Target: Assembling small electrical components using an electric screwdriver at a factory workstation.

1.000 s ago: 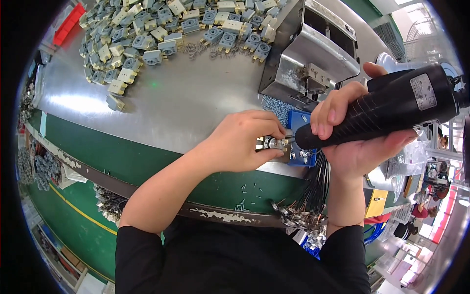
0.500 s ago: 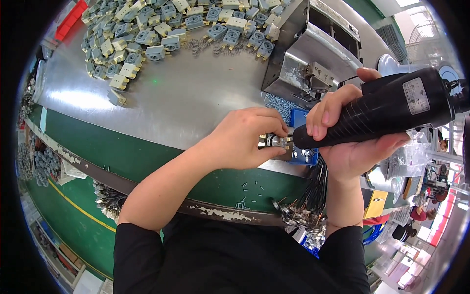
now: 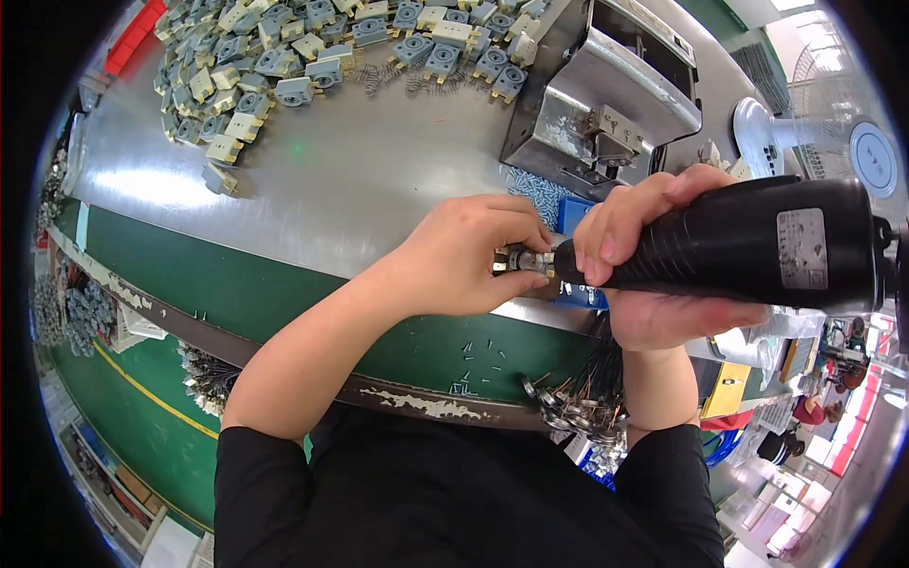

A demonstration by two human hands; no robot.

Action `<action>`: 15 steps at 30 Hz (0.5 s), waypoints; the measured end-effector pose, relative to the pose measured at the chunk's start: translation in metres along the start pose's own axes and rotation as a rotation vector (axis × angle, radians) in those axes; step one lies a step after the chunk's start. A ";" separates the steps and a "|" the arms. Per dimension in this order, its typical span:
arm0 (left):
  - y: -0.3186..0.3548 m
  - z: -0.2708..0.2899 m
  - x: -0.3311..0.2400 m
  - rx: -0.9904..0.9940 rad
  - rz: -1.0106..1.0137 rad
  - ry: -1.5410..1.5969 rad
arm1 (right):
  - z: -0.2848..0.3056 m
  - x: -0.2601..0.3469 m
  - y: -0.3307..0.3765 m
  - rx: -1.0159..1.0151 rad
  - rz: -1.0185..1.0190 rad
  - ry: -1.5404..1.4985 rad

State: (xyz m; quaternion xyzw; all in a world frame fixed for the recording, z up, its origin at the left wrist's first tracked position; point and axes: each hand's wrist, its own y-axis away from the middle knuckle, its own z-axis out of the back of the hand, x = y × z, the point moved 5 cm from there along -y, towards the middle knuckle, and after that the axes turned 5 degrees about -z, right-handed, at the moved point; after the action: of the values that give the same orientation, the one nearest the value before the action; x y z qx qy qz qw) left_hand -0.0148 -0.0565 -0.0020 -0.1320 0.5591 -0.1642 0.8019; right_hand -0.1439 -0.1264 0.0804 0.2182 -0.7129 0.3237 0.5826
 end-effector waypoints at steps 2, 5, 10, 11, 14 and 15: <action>-0.001 -0.001 -0.001 0.008 0.008 0.000 | 0.000 -0.002 -0.002 0.065 0.092 -0.085; 0.002 0.002 0.000 0.009 0.012 -0.011 | -0.002 -0.003 0.002 0.111 0.156 -0.165; 0.000 0.002 -0.001 0.026 0.011 0.010 | 0.000 -0.001 0.004 0.092 0.070 -0.071; 0.000 0.002 -0.001 0.021 0.005 0.003 | 0.000 0.000 0.003 0.098 0.052 -0.051; -0.001 0.002 -0.001 0.012 -0.025 -0.014 | 0.007 0.012 -0.010 0.183 0.119 -0.214; -0.001 0.000 -0.001 0.007 -0.040 -0.021 | 0.012 0.023 -0.016 0.164 0.212 -0.253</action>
State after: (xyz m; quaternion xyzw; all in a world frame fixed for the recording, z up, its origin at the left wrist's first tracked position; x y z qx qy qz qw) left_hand -0.0149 -0.0571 -0.0003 -0.1417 0.5474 -0.1807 0.8047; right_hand -0.1464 -0.1447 0.1047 0.2277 -0.7707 0.4103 0.4310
